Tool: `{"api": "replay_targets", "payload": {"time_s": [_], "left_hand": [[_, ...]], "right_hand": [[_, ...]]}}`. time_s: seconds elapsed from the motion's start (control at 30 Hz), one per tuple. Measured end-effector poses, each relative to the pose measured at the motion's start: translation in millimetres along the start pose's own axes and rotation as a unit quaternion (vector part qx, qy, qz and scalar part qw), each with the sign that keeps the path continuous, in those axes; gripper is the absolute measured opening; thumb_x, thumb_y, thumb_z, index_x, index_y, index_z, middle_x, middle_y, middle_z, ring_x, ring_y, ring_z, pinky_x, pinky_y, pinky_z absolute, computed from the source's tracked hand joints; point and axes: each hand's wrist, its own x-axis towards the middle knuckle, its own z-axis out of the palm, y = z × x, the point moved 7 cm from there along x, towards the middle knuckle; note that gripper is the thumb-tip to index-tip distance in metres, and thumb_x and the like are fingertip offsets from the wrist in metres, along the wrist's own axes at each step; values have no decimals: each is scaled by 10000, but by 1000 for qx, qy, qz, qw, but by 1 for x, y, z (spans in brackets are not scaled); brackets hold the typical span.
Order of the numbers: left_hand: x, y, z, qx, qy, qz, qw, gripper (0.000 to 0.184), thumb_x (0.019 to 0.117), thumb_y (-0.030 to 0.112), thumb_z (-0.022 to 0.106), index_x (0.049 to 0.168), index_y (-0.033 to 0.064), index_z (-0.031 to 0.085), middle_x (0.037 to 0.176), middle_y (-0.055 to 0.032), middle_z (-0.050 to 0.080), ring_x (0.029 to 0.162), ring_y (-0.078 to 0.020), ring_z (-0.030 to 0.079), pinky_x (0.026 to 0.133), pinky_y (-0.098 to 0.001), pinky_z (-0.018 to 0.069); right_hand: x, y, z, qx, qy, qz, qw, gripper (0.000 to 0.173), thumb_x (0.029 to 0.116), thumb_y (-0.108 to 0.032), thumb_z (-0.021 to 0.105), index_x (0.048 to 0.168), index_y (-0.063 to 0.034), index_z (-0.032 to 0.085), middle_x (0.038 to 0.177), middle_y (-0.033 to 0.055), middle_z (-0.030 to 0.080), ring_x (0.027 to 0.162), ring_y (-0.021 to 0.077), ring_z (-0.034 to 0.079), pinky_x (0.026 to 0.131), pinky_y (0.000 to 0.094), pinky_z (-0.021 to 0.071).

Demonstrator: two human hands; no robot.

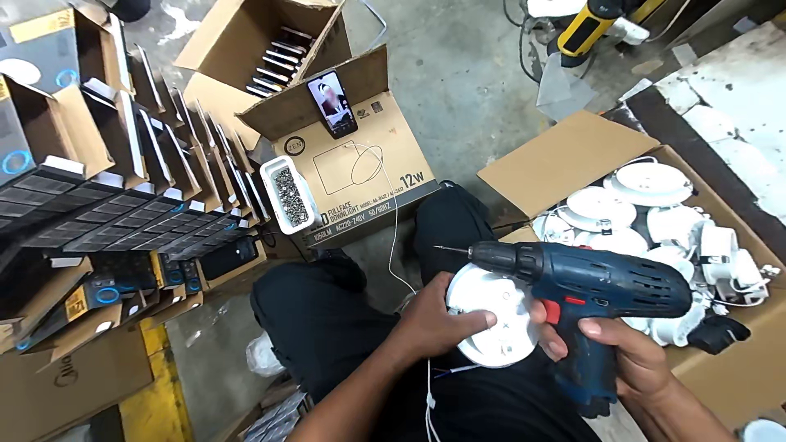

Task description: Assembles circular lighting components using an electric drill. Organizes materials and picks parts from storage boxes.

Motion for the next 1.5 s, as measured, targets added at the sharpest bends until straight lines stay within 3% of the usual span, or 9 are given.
{"api": "replay_targets", "payload": {"time_s": [0.13,0.23,0.3,0.37,0.47,0.63,1.0,1.5], "left_hand": [[0,-1,-9,-61,9,61,996,544,872,324,717,1265,-19,563,1044,-90,719,926,-143,716,846,-353,613],[-4,-9,-37,-162,35,113,980,553,873,297,697,1264,-57,531,1018,-72,723,895,-134,718,821,-339,619],[-8,-22,-63,-234,55,128,962,588,868,365,717,1264,-37,553,1010,-74,744,895,-150,732,828,-359,625],[-11,-33,-86,-308,89,142,937,510,835,411,752,1162,33,648,972,-70,764,882,-158,746,823,-372,627],[-11,-44,-104,-382,126,147,904,353,807,339,749,1024,63,710,927,-105,767,866,-184,754,814,-390,628],[5,-58,-98,-335,82,97,934,475,811,327,736,1165,26,641,990,-116,751,911,-193,743,846,-396,620],[21,-61,-97,-301,84,119,942,450,781,392,760,1091,71,694,952,-81,764,873,-160,748,810,-373,628],[22,-59,-96,-301,77,128,942,441,800,376,750,1109,68,690,963,-86,763,887,-160,747,819,-371,625]], "right_hand": [[-7,-5,2,2,-14,-15,1000,367,939,-291,680,1237,-76,681,1069,118,717,789,165,705,715,294,606],[-16,-14,5,-31,-20,-16,999,373,939,-284,684,1260,-94,676,1095,114,721,799,161,708,713,282,604],[-25,-17,7,-52,-18,-5,998,376,940,-297,690,1269,-116,676,1101,99,721,798,151,707,710,273,604],[-32,-18,8,-61,-17,4,998,375,943,-300,691,1273,-125,676,1105,93,723,801,143,705,710,267,601],[-40,-17,6,-69,-14,17,997,374,945,-300,689,1273,-122,677,1109,91,721,805,140,702,715,265,600],[-48,-18,4,-102,-3,23,994,365,947,-312,693,1266,-133,683,1089,84,723,791,129,698,702,250,598],[-55,-12,-5,-157,5,24,987,342,957,-344,686,1232,-141,690,1046,56,724,782,108,679,701,245,581],[-51,-10,-8,-142,4,20,990,341,954,-318,693,1240,-132,685,1063,58,721,790,108,679,705,241,581]]}}
